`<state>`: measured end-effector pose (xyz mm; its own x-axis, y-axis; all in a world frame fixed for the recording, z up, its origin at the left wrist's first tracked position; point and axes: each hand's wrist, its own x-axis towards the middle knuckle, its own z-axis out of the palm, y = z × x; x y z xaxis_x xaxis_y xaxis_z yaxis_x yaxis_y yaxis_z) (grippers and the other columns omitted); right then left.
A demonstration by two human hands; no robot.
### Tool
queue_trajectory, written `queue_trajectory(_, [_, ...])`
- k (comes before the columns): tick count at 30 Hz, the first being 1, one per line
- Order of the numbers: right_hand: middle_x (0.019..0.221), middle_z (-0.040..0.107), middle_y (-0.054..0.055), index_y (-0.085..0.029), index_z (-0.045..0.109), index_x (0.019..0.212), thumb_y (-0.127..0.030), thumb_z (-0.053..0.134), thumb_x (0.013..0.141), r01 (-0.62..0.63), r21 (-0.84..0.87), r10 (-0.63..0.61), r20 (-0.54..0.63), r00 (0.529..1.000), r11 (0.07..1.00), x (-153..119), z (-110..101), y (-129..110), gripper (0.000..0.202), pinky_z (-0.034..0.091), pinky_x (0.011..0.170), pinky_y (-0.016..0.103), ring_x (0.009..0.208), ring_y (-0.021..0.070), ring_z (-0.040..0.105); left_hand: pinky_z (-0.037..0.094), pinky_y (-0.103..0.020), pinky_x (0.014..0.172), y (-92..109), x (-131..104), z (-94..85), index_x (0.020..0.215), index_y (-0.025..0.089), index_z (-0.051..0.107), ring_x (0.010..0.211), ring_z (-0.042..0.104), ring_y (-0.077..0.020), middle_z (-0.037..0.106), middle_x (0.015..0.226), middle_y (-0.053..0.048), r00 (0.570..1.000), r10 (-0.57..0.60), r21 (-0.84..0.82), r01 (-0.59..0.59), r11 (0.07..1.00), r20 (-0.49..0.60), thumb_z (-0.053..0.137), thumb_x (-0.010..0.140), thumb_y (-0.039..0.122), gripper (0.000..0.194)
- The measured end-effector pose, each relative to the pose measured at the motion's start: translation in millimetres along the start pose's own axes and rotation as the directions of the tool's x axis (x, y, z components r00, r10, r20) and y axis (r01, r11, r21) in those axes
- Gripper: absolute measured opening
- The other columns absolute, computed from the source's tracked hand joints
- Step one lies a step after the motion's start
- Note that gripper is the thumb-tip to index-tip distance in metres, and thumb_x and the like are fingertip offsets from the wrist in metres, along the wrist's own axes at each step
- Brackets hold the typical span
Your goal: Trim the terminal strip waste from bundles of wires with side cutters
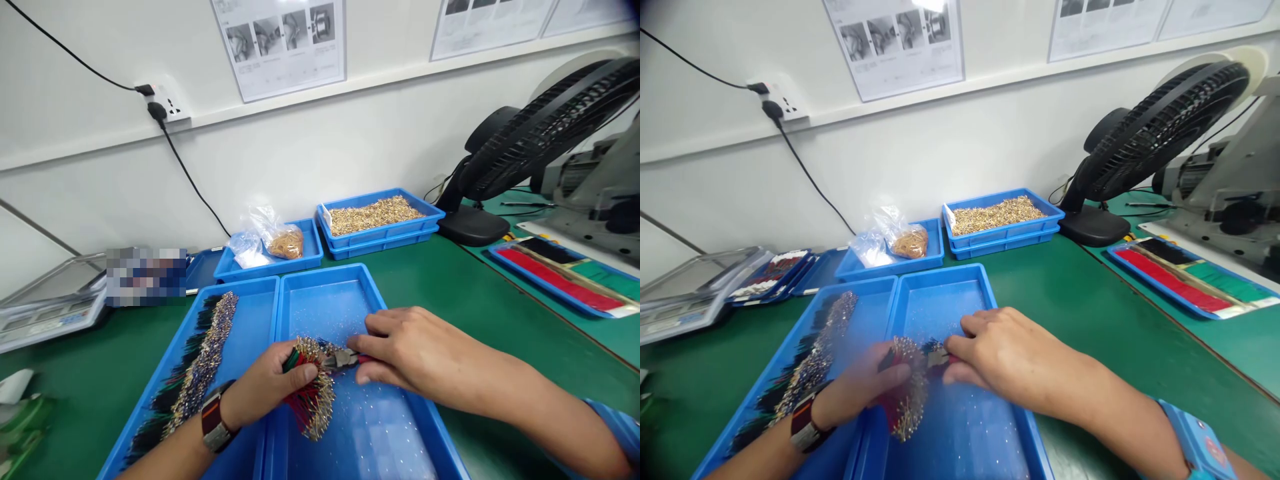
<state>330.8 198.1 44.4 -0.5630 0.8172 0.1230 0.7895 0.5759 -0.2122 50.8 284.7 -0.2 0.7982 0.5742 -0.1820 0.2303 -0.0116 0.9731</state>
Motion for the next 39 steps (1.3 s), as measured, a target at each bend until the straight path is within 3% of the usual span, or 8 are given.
queue_trajectory(6, [0.083,0.059,0.002,-0.023,0.067,0.102,-0.046,0.04,0.116,-0.038,-0.072,0.037,-0.005,0.999,0.997,0.7,-1.6,1.2,0.038,0.028,0.064,0.036,0.069,0.0209,0.055,0.048,-0.03,0.083,-3.6,-2.8,-2.1,0.116,0.015,0.076,0.08,0.055,-0.0168,0.07,0.094,-0.003,1.0,0.013,-0.043,-0.012,0.999,0.02,0.076,0.092,0.062,0.053])
queue_trajectory(23, [0.087,0.061,0.004,-0.023,0.068,0.107,-0.053,0.039,0.114,-0.009,-0.024,0.009,0.025,1.0,1.0,4.6,4.3,1.7,0.043,0.036,0.067,0.037,0.074,0.0235,0.059,0.044,-0.024,0.071,-7.6,-2.7,0.9,0.107,0.012,0.076,0.075,0.054,-0.014,0.068,0.092,-0.005,0.996,-0.052,-0.269,0.068,0.961,0.066,0.085,0.082,0.063,0.058])
queue_trajectory(28, [0.086,0.061,0.004,-0.023,0.068,0.104,-0.053,0.04,0.114,-0.005,-0.057,0.005,0.009,1.0,0.998,5.1,6.8,2.5,0.043,0.034,0.066,0.036,0.073,0.0232,0.06,0.03,-0.02,0.051,-13.2,-2.8,2.5,0.103,0.011,0.071,0.058,0.038,-0.0083,0.054,0.074,0.002,0.994,-0.108,-0.24,0.113,0.964,0.03,0.08,0.085,0.068,0.06])
queue_trajectory(31, [0.081,0.06,0.002,-0.023,0.066,0.097,-0.053,0.041,0.114,-0.004,-0.075,0.007,0.03,1.0,0.997,3.4,5.7,1.7,0.043,0.03,0.063,0.036,0.067,0.0213,0.057,0.024,-0.021,0.048,-14.9,-1.5,2.7,0.102,0.011,0.071,0.054,0.031,-0.0075,0.048,0.07,0.005,0.993,-0.118,-0.17,0.117,0.978,0.005,0.074,0.091,0.068,0.058])
queue_trajectory(36, [0.08,0.059,0.001,-0.024,0.066,0.098,-0.054,0.04,0.114,0.012,-0.039,-0.012,-0.01,1.0,0.999,1.8,1.5,-0.5,0.043,0.029,0.061,0.035,0.065,0.0196,0.054,0.032,-0.022,0.055,-9.7,-0.4,-0.4,0.098,0.012,0.074,0.06,0.037,-0.0099,0.049,0.071,0.004,0.997,-0.074,-0.061,0.074,0.995,0.006,0.072,0.093,0.067,0.055])
queue_trajectory(39, [0.081,0.06,0.002,-0.022,0.069,0.101,-0.053,0.042,0.114,0.002,-0.074,-0.005,-0.038,0.999,0.997,1.8,1.2,-0.1,0.042,0.03,0.062,0.036,0.067,0.0203,0.056,0.038,-0.024,0.064,-5.2,-1.5,-2.8,0.096,0.012,0.076,0.07,0.045,-0.0139,0.058,0.077,0.0,0.998,-0.066,-0.01,0.066,0.998,0.022,0.074,0.09,0.068,0.056])
